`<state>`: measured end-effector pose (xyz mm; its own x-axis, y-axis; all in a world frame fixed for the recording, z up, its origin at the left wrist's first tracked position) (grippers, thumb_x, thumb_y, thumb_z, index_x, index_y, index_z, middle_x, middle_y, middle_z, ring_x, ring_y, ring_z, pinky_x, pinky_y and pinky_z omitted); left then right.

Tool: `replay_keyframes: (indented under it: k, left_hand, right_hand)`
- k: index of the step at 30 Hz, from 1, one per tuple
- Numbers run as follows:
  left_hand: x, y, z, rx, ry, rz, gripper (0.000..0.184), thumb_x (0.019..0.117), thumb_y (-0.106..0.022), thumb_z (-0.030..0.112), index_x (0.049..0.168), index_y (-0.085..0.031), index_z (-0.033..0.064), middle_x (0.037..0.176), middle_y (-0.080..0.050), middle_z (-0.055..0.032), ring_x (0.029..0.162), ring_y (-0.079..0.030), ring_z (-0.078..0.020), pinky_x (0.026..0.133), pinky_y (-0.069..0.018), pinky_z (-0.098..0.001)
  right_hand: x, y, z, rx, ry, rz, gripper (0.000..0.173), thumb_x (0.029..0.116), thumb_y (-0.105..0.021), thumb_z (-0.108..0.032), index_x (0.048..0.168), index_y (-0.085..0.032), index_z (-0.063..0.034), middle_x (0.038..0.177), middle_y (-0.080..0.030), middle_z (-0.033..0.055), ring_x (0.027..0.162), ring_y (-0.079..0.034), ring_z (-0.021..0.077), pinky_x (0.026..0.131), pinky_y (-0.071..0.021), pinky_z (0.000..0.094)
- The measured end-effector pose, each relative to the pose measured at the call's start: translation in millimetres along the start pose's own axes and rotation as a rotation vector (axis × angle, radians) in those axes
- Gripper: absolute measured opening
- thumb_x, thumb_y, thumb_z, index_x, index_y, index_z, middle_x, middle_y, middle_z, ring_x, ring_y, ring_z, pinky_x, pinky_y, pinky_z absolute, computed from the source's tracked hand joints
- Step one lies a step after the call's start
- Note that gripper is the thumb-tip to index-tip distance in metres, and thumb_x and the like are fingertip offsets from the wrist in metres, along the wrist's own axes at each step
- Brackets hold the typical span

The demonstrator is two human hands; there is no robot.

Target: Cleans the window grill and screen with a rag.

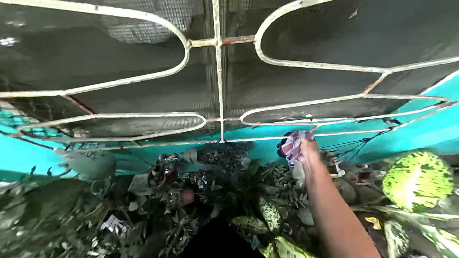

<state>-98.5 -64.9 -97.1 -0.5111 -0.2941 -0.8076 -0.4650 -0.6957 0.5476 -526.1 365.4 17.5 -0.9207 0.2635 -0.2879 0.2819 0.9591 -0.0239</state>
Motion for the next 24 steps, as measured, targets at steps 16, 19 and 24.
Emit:
replay_keyframes:
  k: [16,19,24]
  left_hand:
    - [18,199,296,0.039,-1.268,1.026,0.029,0.1,-0.061,0.028,0.1,-0.076,0.0031,0.096,-0.076,-0.0149,0.092,-0.074,-0.033,0.085,-0.0588,-0.0495]
    - [25,200,310,0.108,-1.308,1.03,0.036,0.101,-0.055,0.032,0.094,-0.076,0.0033,0.084,-0.075,-0.0137,0.077,-0.075,-0.0302,0.07,-0.0605,-0.0472]
    - [31,206,315,0.102,-1.309,1.042,0.038,0.1012,-0.053,0.031,0.088,-0.076,0.0038,0.078,-0.074,-0.0133,0.072,-0.074,-0.029,0.066,-0.0605,-0.0452]
  right_hand:
    - [-117,-157,39,-0.252,-0.135,-0.259,0.028,0.1042,-0.057,-0.017,0.122,-0.062,0.0039,0.104,-0.07,0.014,0.091,-0.069,0.0178,0.083,-0.0597,0.0359]
    - [-132,-180,37,-0.4,-0.034,-0.292,0.03,0.1025,-0.059,-0.013,0.125,-0.063,0.0067,0.123,-0.066,0.022,0.117,-0.062,0.0244,0.104,-0.0493,0.0406]
    - [-106,-142,29,-0.385,-0.078,-0.191,0.028,0.1034,-0.057,-0.013,0.124,-0.063,0.0048,0.116,-0.067,0.0189,0.107,-0.066,0.0214,0.096,-0.0542,0.0395]
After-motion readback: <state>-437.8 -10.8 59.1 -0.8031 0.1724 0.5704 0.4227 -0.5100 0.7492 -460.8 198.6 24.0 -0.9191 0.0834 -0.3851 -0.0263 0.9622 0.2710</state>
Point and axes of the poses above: each hand's wrist, its own x-axis towards the middle knuckle, its own y-axis out of the back of the hand, z = x × y, the point moved 5 cm from there along x, towards the middle knuckle
